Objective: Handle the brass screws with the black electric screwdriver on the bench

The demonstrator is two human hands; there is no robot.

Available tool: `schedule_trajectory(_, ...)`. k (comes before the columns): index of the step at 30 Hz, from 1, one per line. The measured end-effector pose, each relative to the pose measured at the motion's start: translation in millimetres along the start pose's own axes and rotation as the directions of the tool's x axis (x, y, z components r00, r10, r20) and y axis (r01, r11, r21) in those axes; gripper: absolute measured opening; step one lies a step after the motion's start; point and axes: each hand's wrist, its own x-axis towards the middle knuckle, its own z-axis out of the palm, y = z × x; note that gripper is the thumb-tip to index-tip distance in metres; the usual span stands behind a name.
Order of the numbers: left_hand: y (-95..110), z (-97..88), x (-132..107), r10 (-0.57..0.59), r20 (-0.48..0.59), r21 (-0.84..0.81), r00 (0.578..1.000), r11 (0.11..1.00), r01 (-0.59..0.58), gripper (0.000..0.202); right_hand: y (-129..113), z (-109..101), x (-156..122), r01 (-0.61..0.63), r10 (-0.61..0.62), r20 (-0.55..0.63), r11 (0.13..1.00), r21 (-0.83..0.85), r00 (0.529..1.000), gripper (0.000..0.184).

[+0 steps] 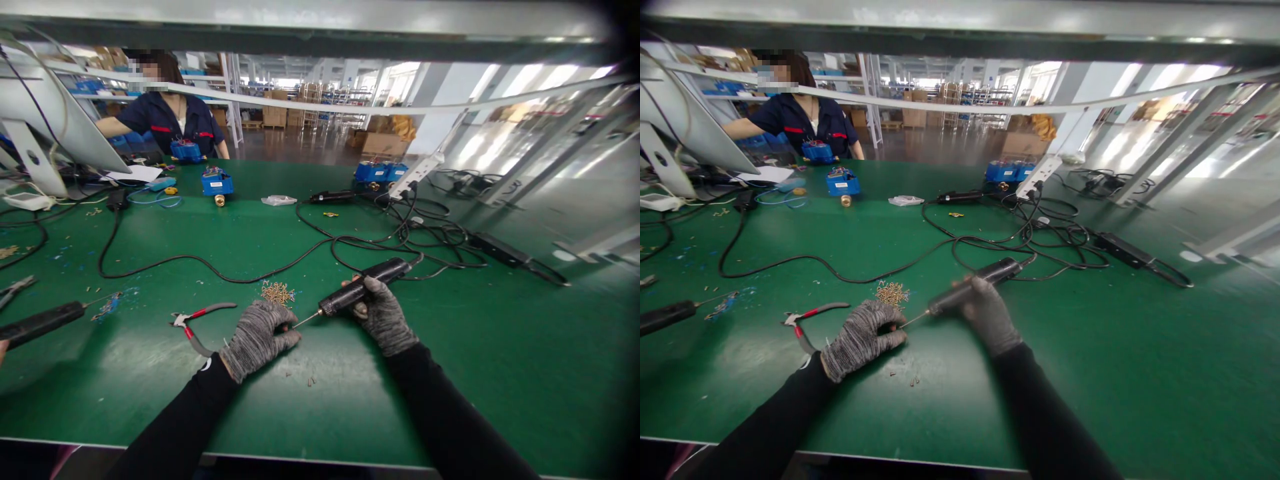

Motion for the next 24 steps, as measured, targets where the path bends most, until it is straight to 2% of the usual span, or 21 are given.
schedule_trajectory(3, 5.9, -1.8, 1.9, -0.003, 0.071, 0.029, 0.997, 1.0, 0.001, 0.011, 1.1, 1.7, -2.0, -0.01, 0.009, -0.01, 1.0, -0.011, 1.0, 0.033)
schedule_trajectory(6, 5.8, -2.8, 1.1, 0.021, 0.091, 0.035, 0.996, 0.999, -0.024, 0.007, 0.8, 0.0, 0.5, 0.019, -0.018, -0.024, 1.0, 0.019, 1.0, 0.03)
schedule_trajectory(12, -1.8, -0.2, -5.2, 0.097, 0.05, 0.065, 0.994, 0.993, -0.101, 0.027, -0.7, -11.4, 13.5, 0.113, -0.11, -0.039, 0.991, 0.067, 0.993, 0.023)
schedule_trajectory(16, 0.1, 0.2, -5.9, 0.155, 0.115, -0.08, 0.981, 0.986, -0.146, 0.015, 0.3, -15.9, 16.6, 0.144, -0.145, -0.023, 0.989, -0.032, 0.989, 0.022)
schedule_trajectory(18, 0.1, -1.2, -4.3, 0.149, 0.108, -0.121, 0.983, 0.983, -0.135, 0.014, 1.7, -14.3, 15.1, 0.15, -0.152, -0.033, 0.987, -0.064, 0.988, 0.023)
schedule_trajectory(19, -1.0, -2.4, -3.2, 0.123, 0.069, -0.12, 0.99, 0.986, -0.114, 0.015, 2.5, -12.9, 13.9, 0.151, -0.154, -0.04, 0.986, -0.075, 0.987, 0.024)
schedule_trajectory(21, -5.5, -6.1, -0.8, 0.019, -0.083, -0.126, 0.996, 0.992, -0.029, 0.016, 4.0, -10.0, 11.2, 0.151, -0.156, -0.052, 0.984, -0.098, 0.986, 0.024)
schedule_trajectory(22, -8.6, -8.4, 0.2, -0.053, -0.174, -0.155, 0.983, 0.988, 0.026, 0.017, 4.6, -8.8, 9.9, 0.155, -0.162, -0.061, 0.982, -0.107, 0.985, 0.024)
schedule_trajectory(24, -15.0, -13.4, 2.0, -0.208, -0.31, -0.26, 0.928, 0.957, 0.127, 0.02, 5.1, -7.8, 8.3, 0.161, -0.172, -0.078, 0.979, -0.124, 0.982, 0.024)
